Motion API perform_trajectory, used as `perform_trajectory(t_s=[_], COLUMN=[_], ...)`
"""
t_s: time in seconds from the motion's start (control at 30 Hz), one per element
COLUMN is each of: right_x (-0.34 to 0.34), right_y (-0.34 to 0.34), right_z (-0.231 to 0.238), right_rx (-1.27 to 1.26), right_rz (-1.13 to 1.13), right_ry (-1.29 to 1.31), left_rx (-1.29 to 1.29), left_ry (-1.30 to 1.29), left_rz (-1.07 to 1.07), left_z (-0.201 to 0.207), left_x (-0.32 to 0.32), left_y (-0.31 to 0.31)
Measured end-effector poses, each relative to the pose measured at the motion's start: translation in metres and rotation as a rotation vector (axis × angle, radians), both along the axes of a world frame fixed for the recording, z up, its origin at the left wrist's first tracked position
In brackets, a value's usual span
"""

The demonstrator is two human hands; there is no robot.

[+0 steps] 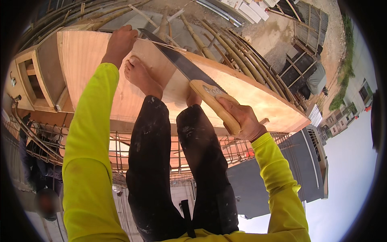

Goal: The person saws a plywood sheet, positions it on a metal framework, and secures it with nails using a hammer. The person also marks the plywood with a pencil and uses a measuring tape.

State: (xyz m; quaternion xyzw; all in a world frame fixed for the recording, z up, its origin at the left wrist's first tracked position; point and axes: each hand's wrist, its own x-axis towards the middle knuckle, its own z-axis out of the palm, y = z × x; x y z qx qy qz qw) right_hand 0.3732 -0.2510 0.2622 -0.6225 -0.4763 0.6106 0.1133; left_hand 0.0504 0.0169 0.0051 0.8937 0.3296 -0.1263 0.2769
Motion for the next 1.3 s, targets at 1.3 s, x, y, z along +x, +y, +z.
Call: perform_trajectory(t_s=[1.3], right_x=[0.015], right_y=[-0.063], right_z=[0.006], right_rx=[0.078], right_rz=[-0.18], right_ry=[-0.076], left_rx=[-0.02], left_ry=[-0.089], left_rz=[0.066], left_z=[0.002], left_x=[-0.004], left_y=[-0.001])
